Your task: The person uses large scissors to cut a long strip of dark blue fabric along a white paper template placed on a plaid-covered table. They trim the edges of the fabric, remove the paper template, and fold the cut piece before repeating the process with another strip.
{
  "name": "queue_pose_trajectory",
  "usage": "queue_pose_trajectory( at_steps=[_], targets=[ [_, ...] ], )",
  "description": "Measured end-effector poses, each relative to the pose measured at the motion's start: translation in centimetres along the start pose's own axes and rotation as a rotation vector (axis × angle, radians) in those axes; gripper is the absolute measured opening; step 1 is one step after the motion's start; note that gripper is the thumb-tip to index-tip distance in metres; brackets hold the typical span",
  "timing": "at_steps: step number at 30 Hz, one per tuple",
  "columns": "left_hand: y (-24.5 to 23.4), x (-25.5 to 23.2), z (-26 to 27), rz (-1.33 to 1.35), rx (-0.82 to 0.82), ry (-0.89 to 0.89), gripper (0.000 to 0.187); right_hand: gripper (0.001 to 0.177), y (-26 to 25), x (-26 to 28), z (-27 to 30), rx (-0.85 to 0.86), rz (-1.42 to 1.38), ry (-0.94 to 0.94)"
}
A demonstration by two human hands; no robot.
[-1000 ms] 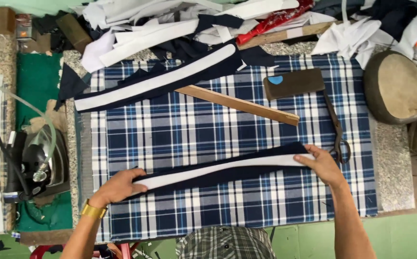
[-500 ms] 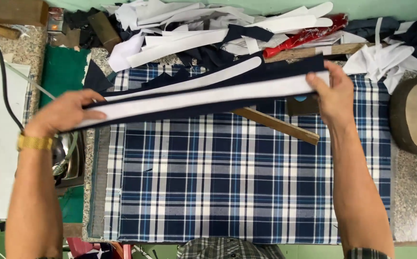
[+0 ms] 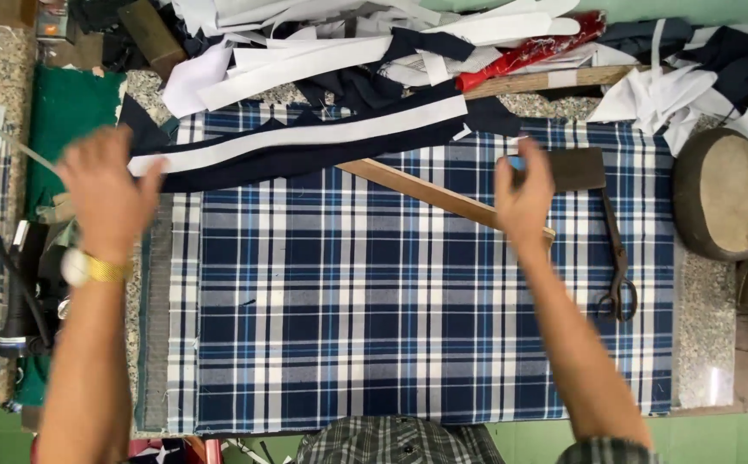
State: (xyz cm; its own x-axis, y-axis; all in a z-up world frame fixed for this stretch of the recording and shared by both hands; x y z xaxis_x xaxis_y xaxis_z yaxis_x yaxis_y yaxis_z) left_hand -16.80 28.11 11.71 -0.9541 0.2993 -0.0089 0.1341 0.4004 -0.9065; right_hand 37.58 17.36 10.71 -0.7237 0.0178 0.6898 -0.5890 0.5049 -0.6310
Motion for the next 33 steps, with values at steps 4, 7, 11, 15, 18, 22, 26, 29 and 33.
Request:
queue_pose_trajectory(
  at_steps=[4,7,11,15,18,22,26,29,33],
  targets=[
    [-0.3,-8.7,8.5,0.082,-0.096,0.013,0.056,0.048,0.4,-5.2,14.6,-0.123,0.384,-0.189],
    [0.8,-13.5,16.2,0.210,-0.045,-0.050,0.056,0.052,-1.7,-8.1,24.4,-0.019,0.635,-0.136],
    [1.5,-17.8,22.5,0.225,0.054,0.032,0.067,0.054,-3.7,-9.1,27.2,0.016,0.583,-0.049],
    [2.3,-17.7,23.2,0.160,0.049,0.020,0.065,0.056,-3.5,-9.3,27.6,0.006,0.629,-0.074],
    [2.4,-17.6,23.9,0.181,0.015,0.017,0.064,0.058,-3.4,-8.9,27.7,0.020,0.614,-0.095],
    [2.8,-18.2,24.1,0.176,-0.095,-0.019,0.057,0.057,-3.3,-9.2,27.9,0.017,0.650,-0.122],
    [6.9,-24.3,25.4,0.116,-0.279,-0.285,0.074,0.058,-3.2,-10.4,28.4,0.049,0.588,-0.186],
    [8.9,-32.6,26.8,0.109,-0.313,-0.317,0.072,0.059,-3.4,-11.5,28.3,0.037,0.494,-0.230],
    [5.9,-43.8,32.5,0.474,-0.247,-0.188,0.077,0.062,-3.5,-13.7,29.4,0.024,0.452,-0.305]
  ],
)
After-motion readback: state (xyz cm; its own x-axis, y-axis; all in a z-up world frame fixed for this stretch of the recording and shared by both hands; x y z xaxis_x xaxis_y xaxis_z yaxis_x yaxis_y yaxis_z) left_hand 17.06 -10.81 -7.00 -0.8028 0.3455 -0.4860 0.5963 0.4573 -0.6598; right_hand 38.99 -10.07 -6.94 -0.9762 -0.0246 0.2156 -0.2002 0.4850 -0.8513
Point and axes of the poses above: each hand's wrist, its own z-axis away from the middle knuckle, its own y-axis out of the palm, x = y × z, the point moved 2 cm from there along -z, towards the middle knuckle, and after that the axes turned 8 degrees about -x, right-handed, at the moved point
